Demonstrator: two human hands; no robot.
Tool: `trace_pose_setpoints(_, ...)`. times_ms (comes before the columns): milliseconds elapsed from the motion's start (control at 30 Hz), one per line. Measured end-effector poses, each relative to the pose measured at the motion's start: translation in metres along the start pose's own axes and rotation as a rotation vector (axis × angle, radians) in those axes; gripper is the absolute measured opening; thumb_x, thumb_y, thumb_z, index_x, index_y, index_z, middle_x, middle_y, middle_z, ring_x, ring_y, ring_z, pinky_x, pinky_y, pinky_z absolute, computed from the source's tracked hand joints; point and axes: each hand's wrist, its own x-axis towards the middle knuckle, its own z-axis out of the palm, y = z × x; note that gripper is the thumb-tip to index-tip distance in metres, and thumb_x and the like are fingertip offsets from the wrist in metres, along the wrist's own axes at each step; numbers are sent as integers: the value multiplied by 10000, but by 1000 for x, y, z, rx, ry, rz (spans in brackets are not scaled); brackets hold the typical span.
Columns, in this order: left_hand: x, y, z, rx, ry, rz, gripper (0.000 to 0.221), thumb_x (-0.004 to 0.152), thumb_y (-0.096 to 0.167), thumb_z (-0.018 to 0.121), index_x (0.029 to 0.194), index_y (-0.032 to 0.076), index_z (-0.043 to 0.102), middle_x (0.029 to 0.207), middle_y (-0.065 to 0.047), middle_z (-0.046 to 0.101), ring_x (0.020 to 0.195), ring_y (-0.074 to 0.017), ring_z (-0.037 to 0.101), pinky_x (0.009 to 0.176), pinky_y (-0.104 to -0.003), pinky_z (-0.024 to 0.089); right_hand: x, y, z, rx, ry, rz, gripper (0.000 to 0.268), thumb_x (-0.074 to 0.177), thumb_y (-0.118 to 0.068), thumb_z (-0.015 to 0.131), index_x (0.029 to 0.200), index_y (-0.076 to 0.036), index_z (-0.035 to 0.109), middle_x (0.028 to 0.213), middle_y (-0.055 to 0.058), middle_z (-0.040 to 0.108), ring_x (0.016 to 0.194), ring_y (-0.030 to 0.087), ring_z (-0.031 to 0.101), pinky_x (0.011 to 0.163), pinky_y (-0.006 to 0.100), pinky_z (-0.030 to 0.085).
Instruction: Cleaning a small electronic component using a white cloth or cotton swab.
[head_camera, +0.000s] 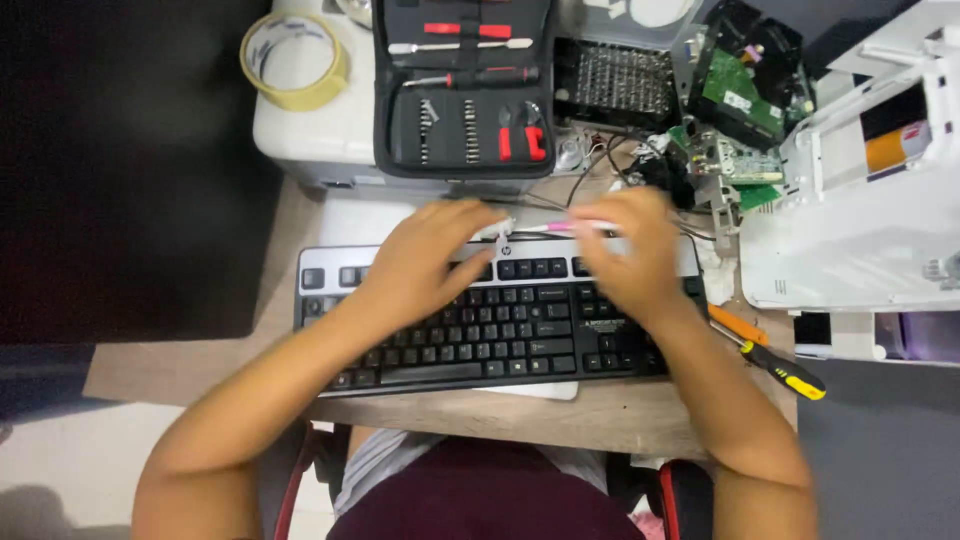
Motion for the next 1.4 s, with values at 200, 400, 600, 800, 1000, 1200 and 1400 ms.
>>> trace_pose_setpoints(200,2,-52,27,-68,-331,-74,264,934,223,653,1156,101,727,1238,-203,679,1130,-438,644,992,-528,475,-22,8,30,-347,-668,236,239,936,-348,715,1153,-254,748,1143,22,709,1069,256,668,969,424,462)
trace_pose_setpoints(400,-17,-79,40,-342,-196,-428,219,863,89,698,1074,95,753,1044,-146,753,1040,-371,698,947,-463,523,-22,14,26,-560,-807,437,248,968,-411,641,1086,-235,770,1105,66,728,1099,321,675,996,523,444)
trace_pose_setpoints(600,-11,-71,40,-554,-66,-639,230,895,163,697,1109,151,778,815,-88,740,799,-188,706,748,-308,572,-15,9,23,-434,-781,521,180,966,-342,671,1104,-266,759,863,32,588,975,298,636,970,442,475)
trace_pose_setpoints(800,-12,-76,41,-772,-57,-776,289,900,129,667,1168,50,738,885,-124,772,819,-173,745,786,-311,599,-15,14,22,-351,-773,541,179,968,-354,707,1070,-207,696,875,31,632,966,299,657,924,447,481)
trace_pose_setpoints(1000,-12,-67,36,-721,-136,-622,386,856,60,692,1240,94,714,1083,-134,767,863,-167,715,770,-307,590,-13,3,28,-280,-619,363,305,934,-309,774,1196,-161,725,946,95,627,996,352,641,966,482,463)
trace_pose_setpoints(1200,0,-29,37,-684,-179,-378,453,815,37,752,1261,63,681,1068,-232,736,938,-359,723,806,-450,607,-11,-26,35,20,-448,104,274,937,-228,775,1169,-84,761,1123,108,737,1043,328,695,942,466,539)
trace_pose_setpoints(1400,15,-40,63,-958,-137,-553,581,770,36,816,1323,39,639,1174,-161,718,957,-172,717,851,-300,608,-17,-14,31,52,-274,227,144,919,-109,802,1057,-66,811,1093,98,764,990,287,760,874,382,602)
